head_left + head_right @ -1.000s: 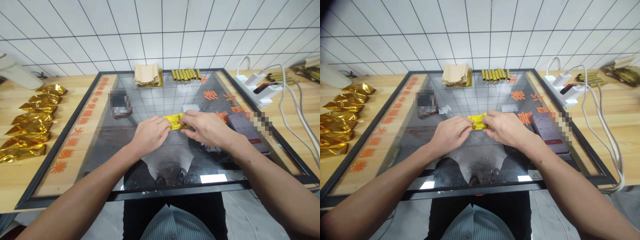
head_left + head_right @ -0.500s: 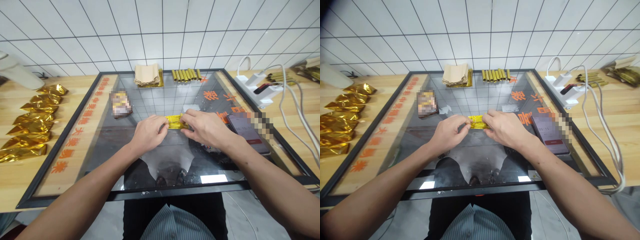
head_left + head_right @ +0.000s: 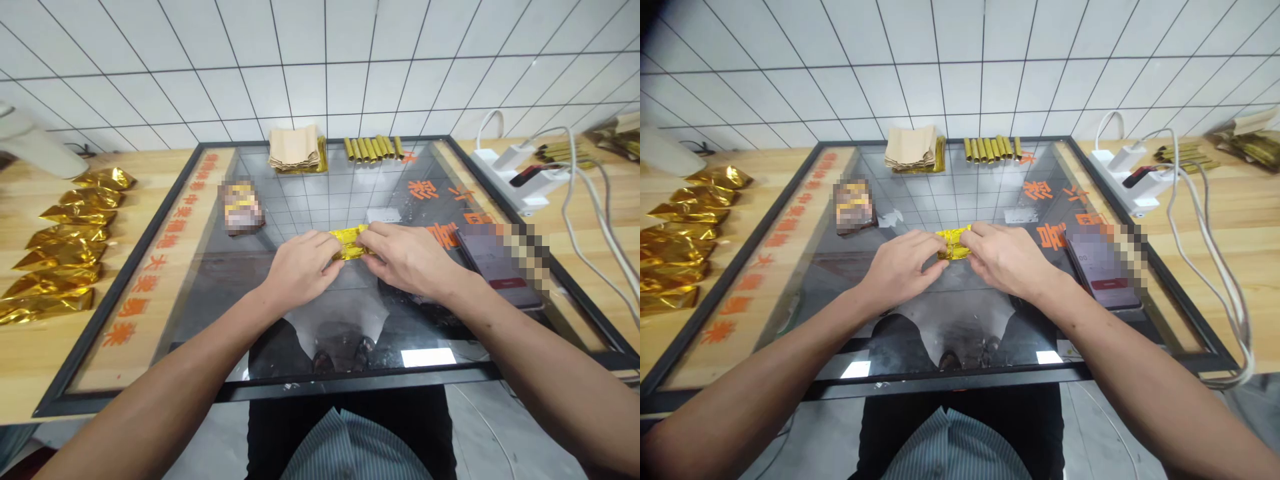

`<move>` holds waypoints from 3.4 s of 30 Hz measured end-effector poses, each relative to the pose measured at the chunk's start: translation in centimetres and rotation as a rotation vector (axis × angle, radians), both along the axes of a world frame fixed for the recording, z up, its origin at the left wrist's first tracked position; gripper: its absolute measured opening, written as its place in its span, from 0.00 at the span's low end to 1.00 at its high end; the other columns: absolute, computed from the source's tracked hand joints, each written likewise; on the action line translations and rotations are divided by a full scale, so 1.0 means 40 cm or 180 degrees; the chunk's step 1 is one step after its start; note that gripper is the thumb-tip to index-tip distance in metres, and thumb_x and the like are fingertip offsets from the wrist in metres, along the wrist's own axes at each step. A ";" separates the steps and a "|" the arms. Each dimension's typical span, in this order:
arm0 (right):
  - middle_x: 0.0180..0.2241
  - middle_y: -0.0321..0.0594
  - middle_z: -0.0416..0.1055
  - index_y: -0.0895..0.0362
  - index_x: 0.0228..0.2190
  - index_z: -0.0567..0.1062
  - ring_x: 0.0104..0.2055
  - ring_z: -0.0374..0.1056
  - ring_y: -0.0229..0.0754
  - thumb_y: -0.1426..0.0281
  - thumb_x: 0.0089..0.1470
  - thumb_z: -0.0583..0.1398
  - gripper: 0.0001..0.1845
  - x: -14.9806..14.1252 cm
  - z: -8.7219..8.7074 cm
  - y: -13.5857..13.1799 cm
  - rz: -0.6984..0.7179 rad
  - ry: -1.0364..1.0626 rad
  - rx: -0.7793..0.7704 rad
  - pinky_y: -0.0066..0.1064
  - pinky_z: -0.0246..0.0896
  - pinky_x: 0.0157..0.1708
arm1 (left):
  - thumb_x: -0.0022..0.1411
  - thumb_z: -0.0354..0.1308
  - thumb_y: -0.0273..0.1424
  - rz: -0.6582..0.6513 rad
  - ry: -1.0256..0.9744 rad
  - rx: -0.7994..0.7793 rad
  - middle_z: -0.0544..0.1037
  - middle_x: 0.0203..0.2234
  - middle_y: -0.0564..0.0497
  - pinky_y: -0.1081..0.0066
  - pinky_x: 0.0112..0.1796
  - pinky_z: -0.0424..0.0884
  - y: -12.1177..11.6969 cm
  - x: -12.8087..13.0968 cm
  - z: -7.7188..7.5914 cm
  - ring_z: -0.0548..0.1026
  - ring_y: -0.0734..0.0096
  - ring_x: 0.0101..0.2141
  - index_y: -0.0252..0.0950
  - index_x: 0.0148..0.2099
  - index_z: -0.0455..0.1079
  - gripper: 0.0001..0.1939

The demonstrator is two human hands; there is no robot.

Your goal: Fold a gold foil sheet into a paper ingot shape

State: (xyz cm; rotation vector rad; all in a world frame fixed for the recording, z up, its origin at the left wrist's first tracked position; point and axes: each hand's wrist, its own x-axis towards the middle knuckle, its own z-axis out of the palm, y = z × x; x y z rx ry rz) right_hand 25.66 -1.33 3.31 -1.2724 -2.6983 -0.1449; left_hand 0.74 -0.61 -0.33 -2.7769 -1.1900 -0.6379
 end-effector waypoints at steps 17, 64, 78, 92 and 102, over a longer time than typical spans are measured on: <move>0.44 0.41 0.81 0.53 0.48 0.78 0.37 0.73 0.44 0.71 0.72 0.54 0.12 0.005 -0.014 0.007 -0.0275 0.0543 -0.0123 0.35 0.51 0.30 | 0.81 0.51 0.34 -0.0246 0.0395 0.0377 0.83 0.44 0.46 0.62 0.43 0.74 0.001 -0.007 -0.012 0.79 0.59 0.44 0.34 0.49 0.76 0.14; 0.48 0.45 0.80 0.56 0.45 0.84 0.45 0.77 0.47 0.70 0.73 0.56 0.15 0.027 -0.030 0.022 0.0125 0.0420 -0.0132 0.37 0.68 0.40 | 0.82 0.49 0.31 -0.0170 0.0385 0.0397 0.81 0.42 0.46 0.62 0.41 0.72 0.004 -0.024 -0.012 0.75 0.61 0.40 0.35 0.47 0.80 0.17; 0.53 0.49 0.83 0.57 0.45 0.85 0.52 0.79 0.53 0.71 0.73 0.56 0.16 0.036 -0.032 0.032 0.0511 0.0467 -0.0060 0.46 0.76 0.51 | 0.81 0.50 0.29 -0.0331 0.0263 0.0404 0.82 0.46 0.43 0.61 0.44 0.78 0.004 -0.024 -0.013 0.79 0.60 0.44 0.33 0.48 0.80 0.16; 0.48 0.50 0.84 0.57 0.48 0.83 0.48 0.78 0.53 0.71 0.74 0.53 0.17 0.020 -0.030 0.026 0.0472 0.0299 -0.0114 0.47 0.72 0.51 | 0.80 0.50 0.27 -0.0427 0.0234 0.0416 0.83 0.45 0.44 0.61 0.47 0.80 0.005 -0.026 -0.009 0.80 0.61 0.44 0.34 0.48 0.80 0.15; 0.54 0.49 0.82 0.57 0.48 0.85 0.52 0.78 0.53 0.69 0.76 0.54 0.18 0.027 -0.040 0.032 0.0441 0.0424 -0.0143 0.47 0.74 0.53 | 0.81 0.49 0.29 -0.0339 0.0208 0.0213 0.81 0.46 0.44 0.60 0.46 0.78 0.002 -0.024 -0.008 0.78 0.60 0.44 0.35 0.50 0.80 0.16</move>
